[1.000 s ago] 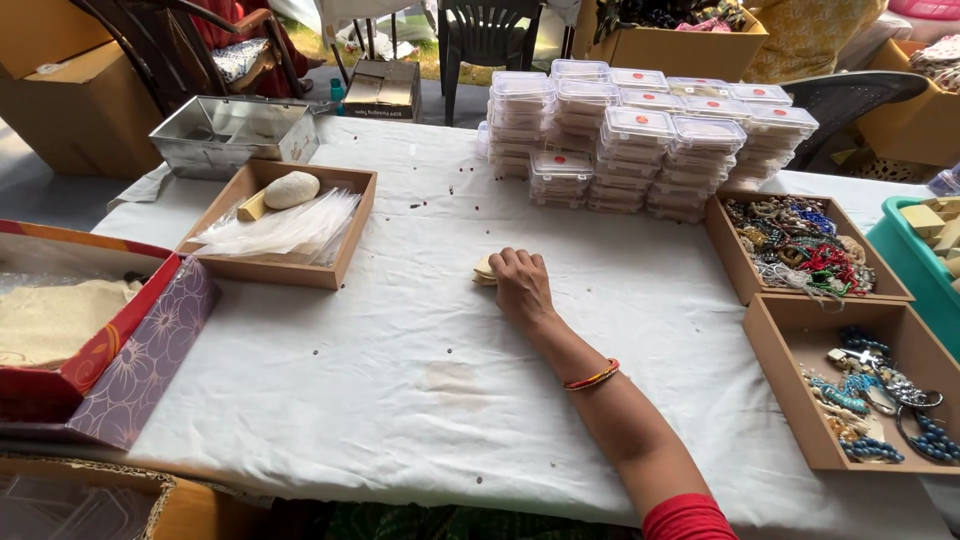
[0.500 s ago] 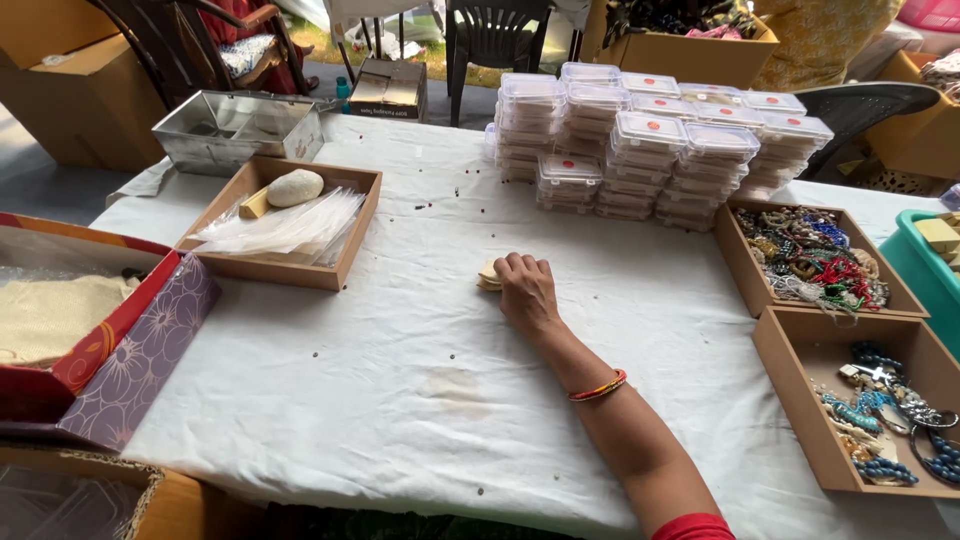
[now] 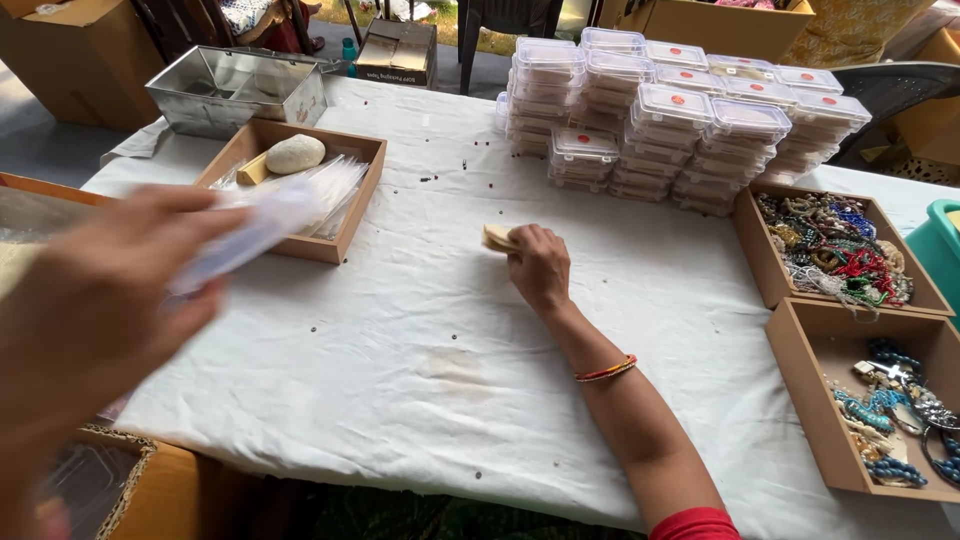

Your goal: The person handles a beaded bracelet, places it into a small plastic bag, and then wraps the bag in a piece of beige fabric. They place the wrapped item into a small plastic container and close the lid. The person then picks up a second beaded bracelet, places it into a plastic bag, and wraps it in fabric.

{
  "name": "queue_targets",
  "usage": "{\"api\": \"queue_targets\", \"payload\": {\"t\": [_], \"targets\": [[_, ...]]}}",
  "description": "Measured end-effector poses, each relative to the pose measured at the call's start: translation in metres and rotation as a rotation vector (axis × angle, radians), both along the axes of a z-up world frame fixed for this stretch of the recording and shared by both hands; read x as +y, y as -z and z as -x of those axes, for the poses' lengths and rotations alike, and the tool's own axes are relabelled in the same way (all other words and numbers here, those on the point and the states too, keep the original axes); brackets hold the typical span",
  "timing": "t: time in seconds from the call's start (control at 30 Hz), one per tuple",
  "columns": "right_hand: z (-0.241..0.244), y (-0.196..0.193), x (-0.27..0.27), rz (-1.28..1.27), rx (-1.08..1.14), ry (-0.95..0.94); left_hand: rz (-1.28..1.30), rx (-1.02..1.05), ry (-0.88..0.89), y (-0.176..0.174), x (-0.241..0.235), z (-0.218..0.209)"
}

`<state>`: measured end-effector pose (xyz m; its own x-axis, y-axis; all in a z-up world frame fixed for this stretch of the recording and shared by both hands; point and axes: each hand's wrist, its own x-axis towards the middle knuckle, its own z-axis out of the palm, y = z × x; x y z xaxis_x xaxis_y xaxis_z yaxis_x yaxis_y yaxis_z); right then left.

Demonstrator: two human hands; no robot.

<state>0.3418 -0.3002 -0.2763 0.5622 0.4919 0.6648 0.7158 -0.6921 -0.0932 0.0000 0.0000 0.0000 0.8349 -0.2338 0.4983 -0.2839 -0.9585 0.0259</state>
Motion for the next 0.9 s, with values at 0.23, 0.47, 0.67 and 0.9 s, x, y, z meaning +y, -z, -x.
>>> {"api": "queue_targets", "payload": {"t": [0.23, 0.47, 0.67, 0.9], "targets": [[-0.024, -0.003, -0.018, -0.710, 0.322, -0.001, 0.098, -0.073, 0.313, 0.163, -0.089, -0.240], [-0.030, -0.002, -0.027, -0.842, 0.300, -0.026, 0.179, 0.062, 0.293, 0.238, -0.107, -0.286], [-0.024, -0.005, -0.023, -0.583, 0.215, -0.044, 0.492, 0.180, 0.092, 0.288, -0.079, -0.304], [0.004, -0.033, -0.019, -0.084, -0.169, -0.182, 0.935, 0.293, 0.129, 0.287, -0.065, -0.302]]}}
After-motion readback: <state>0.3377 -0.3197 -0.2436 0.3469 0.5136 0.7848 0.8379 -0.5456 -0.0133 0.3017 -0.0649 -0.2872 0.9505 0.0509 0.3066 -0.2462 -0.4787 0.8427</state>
